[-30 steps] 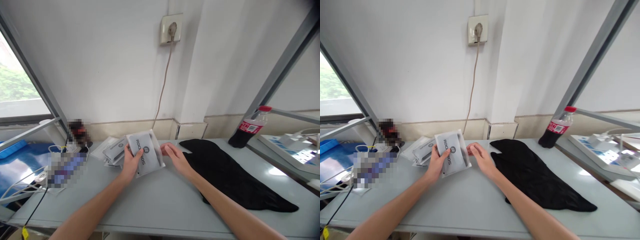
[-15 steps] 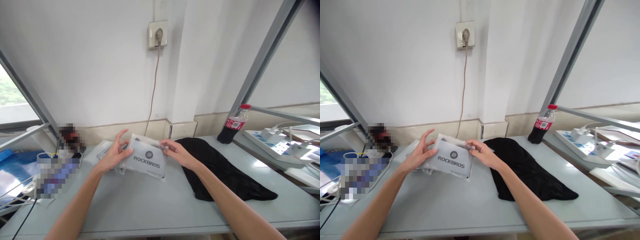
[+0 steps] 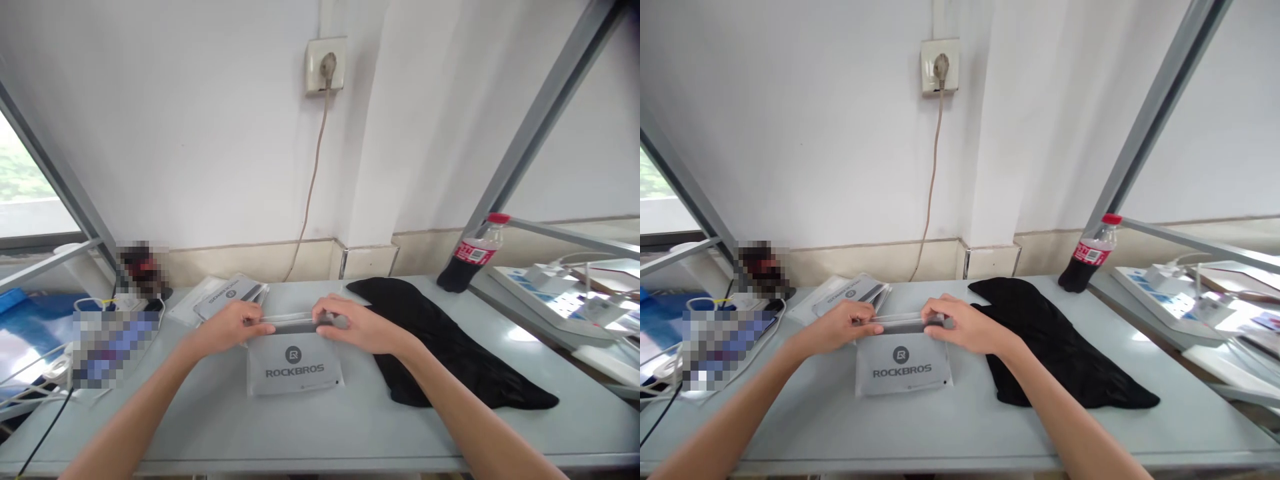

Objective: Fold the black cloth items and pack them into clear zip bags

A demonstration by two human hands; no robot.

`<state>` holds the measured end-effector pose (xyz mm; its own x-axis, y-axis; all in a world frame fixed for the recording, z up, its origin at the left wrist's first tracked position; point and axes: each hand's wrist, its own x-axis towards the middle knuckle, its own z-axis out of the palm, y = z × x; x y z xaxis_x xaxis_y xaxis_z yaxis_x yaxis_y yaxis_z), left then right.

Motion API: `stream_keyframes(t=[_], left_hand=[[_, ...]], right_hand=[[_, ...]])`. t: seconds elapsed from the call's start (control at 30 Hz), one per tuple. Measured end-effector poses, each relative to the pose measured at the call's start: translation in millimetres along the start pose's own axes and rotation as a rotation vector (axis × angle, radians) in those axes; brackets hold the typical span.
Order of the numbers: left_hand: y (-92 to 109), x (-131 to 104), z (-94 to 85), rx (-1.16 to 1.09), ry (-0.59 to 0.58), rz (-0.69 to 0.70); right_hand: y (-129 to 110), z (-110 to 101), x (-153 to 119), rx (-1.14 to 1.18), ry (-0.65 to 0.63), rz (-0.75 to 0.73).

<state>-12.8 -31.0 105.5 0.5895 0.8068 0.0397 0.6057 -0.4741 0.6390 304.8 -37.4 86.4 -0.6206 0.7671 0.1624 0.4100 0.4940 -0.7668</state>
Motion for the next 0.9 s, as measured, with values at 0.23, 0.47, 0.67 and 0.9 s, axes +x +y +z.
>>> stream_keyframes(t=[0.23,0.47,0.67,0.9], left_hand=[[-4.2,-8.1,13.7,-0.107,0.040,-0.106],[-5.0,-7.8,19.9,-0.036,0.110,-0.040],[-12.0,-1.6,32.0,-0.172,0.091,-0.062],[-17.6,0.1,52.1,-0.153,0.346,-0.005]], right_hand=[[9.4,9.0,5.5,-0.044,0.190,0.003],[34.5,13.0,13.5,0.137,0.360,0.025],[40.9,20.7,19.0,0.301,0.369,0.059],[41.2,18.3,15.5,0.688,0.198,0.411]])
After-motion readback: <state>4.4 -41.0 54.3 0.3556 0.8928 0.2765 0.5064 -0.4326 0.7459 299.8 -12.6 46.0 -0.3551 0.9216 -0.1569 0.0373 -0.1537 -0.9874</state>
